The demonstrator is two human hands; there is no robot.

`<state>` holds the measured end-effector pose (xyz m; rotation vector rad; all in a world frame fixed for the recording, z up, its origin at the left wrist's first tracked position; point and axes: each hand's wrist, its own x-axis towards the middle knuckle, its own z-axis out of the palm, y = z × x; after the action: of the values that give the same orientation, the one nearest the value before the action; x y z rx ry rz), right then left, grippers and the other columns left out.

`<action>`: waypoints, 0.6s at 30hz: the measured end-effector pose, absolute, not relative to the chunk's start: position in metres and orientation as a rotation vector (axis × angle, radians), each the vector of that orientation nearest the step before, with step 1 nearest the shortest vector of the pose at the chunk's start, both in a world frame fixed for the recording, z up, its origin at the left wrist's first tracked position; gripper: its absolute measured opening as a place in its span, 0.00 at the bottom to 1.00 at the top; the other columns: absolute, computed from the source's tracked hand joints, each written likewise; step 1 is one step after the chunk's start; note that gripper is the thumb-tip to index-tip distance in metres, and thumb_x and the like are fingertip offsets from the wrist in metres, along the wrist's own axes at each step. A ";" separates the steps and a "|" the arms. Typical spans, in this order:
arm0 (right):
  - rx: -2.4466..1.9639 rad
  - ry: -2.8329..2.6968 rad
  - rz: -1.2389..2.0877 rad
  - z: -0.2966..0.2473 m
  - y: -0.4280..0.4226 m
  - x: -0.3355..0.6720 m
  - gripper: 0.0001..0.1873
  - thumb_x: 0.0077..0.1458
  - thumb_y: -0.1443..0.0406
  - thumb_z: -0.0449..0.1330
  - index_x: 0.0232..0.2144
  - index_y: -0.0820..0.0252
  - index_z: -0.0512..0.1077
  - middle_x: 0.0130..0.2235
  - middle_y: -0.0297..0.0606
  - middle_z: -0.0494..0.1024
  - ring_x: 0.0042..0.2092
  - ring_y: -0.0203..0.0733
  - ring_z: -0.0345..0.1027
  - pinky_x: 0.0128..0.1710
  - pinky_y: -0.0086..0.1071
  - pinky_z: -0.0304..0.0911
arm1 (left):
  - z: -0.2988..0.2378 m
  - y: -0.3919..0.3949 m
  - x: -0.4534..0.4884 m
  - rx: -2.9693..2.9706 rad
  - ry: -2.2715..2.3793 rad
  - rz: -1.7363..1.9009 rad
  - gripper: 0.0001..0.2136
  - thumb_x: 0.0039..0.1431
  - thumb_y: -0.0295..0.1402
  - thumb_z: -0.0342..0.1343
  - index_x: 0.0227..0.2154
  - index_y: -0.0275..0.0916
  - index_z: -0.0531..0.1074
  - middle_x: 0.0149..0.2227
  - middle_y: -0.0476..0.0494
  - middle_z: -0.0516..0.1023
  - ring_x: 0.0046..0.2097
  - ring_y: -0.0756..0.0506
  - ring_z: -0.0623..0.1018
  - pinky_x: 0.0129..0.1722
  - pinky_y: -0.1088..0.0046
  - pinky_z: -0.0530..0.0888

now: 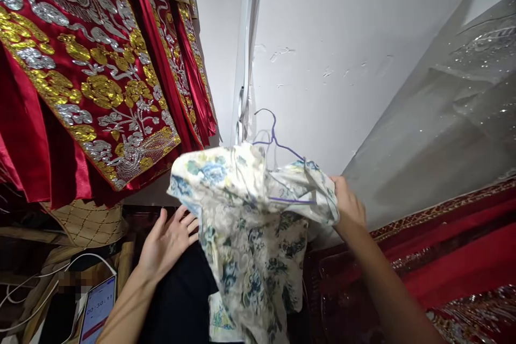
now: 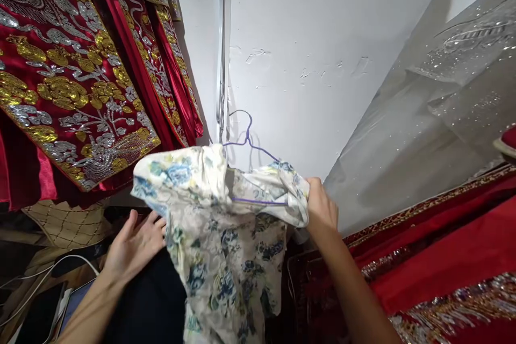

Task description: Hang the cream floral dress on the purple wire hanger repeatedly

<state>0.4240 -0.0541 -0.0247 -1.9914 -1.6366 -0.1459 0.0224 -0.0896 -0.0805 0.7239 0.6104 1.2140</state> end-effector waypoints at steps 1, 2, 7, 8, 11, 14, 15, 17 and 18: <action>-1.996 -1.644 -0.168 -0.017 -0.047 0.420 0.20 0.55 0.61 0.53 0.50 0.57 0.64 0.45 0.50 0.77 0.42 0.57 0.71 0.38 0.40 0.60 | -0.080 -0.090 0.026 0.715 0.620 1.208 0.33 0.54 0.58 0.59 0.58 0.43 0.71 0.60 0.32 0.74 0.64 0.30 0.69 0.62 0.48 0.67; -1.998 -1.662 -0.181 -0.010 -0.040 0.413 0.19 0.55 0.62 0.53 0.50 0.57 0.63 0.46 0.51 0.76 0.43 0.58 0.71 0.37 0.39 0.60 | -0.079 -0.089 0.031 0.715 0.650 1.222 0.34 0.52 0.55 0.62 0.58 0.43 0.71 0.59 0.33 0.74 0.64 0.30 0.70 0.62 0.49 0.67; -1.892 -1.722 -0.179 -0.010 -0.027 0.368 0.21 0.51 0.61 0.57 0.48 0.58 0.62 0.43 0.47 0.74 0.43 0.56 0.71 0.35 0.38 0.61 | -0.092 -0.074 0.069 0.727 0.970 1.403 0.33 0.46 0.38 0.73 0.56 0.44 0.72 0.55 0.37 0.79 0.64 0.34 0.71 0.64 0.59 0.66; -1.820 -1.730 -0.166 -0.016 -0.030 0.363 0.23 0.49 0.62 0.57 0.49 0.58 0.62 0.44 0.47 0.74 0.44 0.57 0.70 0.37 0.39 0.63 | -0.098 -0.073 0.074 0.724 0.989 1.413 0.31 0.47 0.37 0.72 0.56 0.43 0.72 0.55 0.37 0.78 0.64 0.35 0.71 0.64 0.60 0.66; -1.513 -1.798 -0.205 -0.037 -0.047 0.355 0.31 0.47 0.64 0.59 0.55 0.59 0.61 0.52 0.50 0.71 0.54 0.60 0.65 0.52 0.48 0.64 | -0.121 -0.079 0.081 0.611 1.029 1.440 0.24 0.51 0.34 0.67 0.53 0.43 0.73 0.54 0.40 0.79 0.62 0.37 0.73 0.60 0.63 0.70; -1.311 -1.712 -0.239 -0.060 -0.070 0.341 0.33 0.52 0.61 0.60 0.61 0.56 0.60 0.61 0.51 0.64 0.65 0.63 0.53 0.64 0.58 0.51 | -0.139 -0.094 0.081 0.441 1.116 1.454 0.21 0.49 0.30 0.63 0.49 0.43 0.74 0.48 0.43 0.82 0.55 0.37 0.79 0.53 0.63 0.76; -1.297 -1.593 -0.180 -0.069 -0.077 0.333 0.29 0.55 0.60 0.60 0.59 0.55 0.62 0.61 0.49 0.65 0.65 0.62 0.53 0.64 0.58 0.50 | -0.142 -0.100 0.081 0.423 1.132 1.445 0.21 0.48 0.30 0.62 0.48 0.42 0.74 0.46 0.43 0.83 0.53 0.37 0.80 0.50 0.62 0.77; -1.318 -1.321 0.110 -0.091 -0.092 0.310 0.15 0.60 0.56 0.57 0.48 0.52 0.68 0.51 0.47 0.72 0.57 0.57 0.64 0.59 0.53 0.59 | -0.144 -0.109 0.079 0.428 1.147 1.424 0.21 0.45 0.30 0.62 0.46 0.41 0.75 0.41 0.44 0.83 0.48 0.36 0.82 0.47 0.61 0.78; -1.340 -1.237 0.354 -0.104 -0.099 0.296 0.12 0.61 0.53 0.56 0.41 0.52 0.69 0.44 0.44 0.75 0.49 0.55 0.69 0.53 0.50 0.64 | -0.144 -0.111 0.078 0.432 1.153 1.415 0.21 0.44 0.30 0.62 0.46 0.41 0.75 0.40 0.44 0.83 0.46 0.36 0.82 0.46 0.61 0.78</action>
<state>0.2961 -0.0995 -0.1041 -1.3396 -1.2365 0.3545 0.0782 -0.1114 -0.1437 0.4320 1.1534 1.4149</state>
